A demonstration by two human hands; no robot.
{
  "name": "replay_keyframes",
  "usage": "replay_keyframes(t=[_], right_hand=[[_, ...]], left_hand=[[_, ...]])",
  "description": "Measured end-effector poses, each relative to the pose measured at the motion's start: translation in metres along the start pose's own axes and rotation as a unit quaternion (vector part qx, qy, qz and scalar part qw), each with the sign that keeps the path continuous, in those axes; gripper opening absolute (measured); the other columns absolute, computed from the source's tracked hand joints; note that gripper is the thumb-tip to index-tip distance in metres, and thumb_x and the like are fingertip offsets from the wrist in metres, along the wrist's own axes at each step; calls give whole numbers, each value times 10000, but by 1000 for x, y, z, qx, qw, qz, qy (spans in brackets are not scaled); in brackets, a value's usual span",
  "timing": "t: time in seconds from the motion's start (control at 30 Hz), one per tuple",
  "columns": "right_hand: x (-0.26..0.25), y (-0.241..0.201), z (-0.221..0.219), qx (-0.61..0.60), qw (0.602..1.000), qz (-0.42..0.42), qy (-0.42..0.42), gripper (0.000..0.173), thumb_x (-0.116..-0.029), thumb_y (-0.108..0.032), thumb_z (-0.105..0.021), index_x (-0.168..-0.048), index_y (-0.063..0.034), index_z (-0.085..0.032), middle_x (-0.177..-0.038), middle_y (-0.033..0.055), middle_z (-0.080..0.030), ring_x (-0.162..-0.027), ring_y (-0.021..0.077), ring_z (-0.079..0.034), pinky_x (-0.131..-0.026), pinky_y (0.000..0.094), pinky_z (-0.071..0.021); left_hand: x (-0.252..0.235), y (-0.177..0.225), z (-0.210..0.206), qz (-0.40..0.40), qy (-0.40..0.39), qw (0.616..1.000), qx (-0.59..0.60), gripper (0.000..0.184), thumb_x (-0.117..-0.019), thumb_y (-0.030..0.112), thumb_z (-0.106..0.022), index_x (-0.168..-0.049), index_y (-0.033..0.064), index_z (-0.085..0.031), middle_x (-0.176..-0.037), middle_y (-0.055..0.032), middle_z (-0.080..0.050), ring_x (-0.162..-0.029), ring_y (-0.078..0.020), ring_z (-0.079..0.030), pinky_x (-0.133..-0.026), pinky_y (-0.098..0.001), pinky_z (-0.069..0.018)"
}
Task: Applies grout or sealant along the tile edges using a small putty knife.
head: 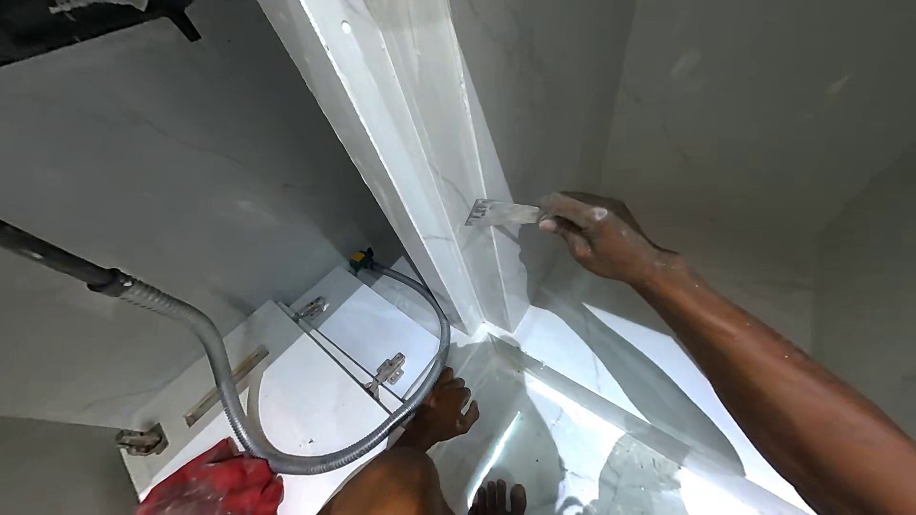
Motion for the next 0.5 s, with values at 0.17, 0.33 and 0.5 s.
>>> replay_keyframes(t=[0.17,0.33,0.5], right_hand=[[-37,-7,14,-48,997,26,61,319,-1083,-228,-497,-1226,-3,-671,-1066,132,-704,-932,157,-672,-862,309,-557],[-20,7,2,12,999,40,-1,350,-1086,-223,-478,-1316,-35,-665,-1254,177,-694,-1171,318,-665,-1031,484,-506],[-41,-10,24,-18,997,40,60,326,-1078,-195,-505,-1279,7,-664,-1174,175,-701,-1079,222,-677,-978,352,-534]], left_hand=[[1,-4,-7,-24,46,999,-9,438,-951,448,-526,-729,97,-666,-801,-74,-663,-974,-292,-632,-979,-409,-471],[1,-4,-6,-18,30,999,-2,451,-960,447,-519,-749,82,-677,-831,-88,-672,-999,-301,-632,-1014,-414,-449],[2,-4,-8,-24,36,999,-13,437,-952,437,-520,-732,89,-668,-804,-82,-664,-956,-290,-632,-970,-404,-462]])
Point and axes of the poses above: each hand's wrist, its own x-axis away from the middle knuckle, its own z-axis out of the back of the hand, y = z × x, the point moved 1 cm from there along -x, towards the middle knuckle
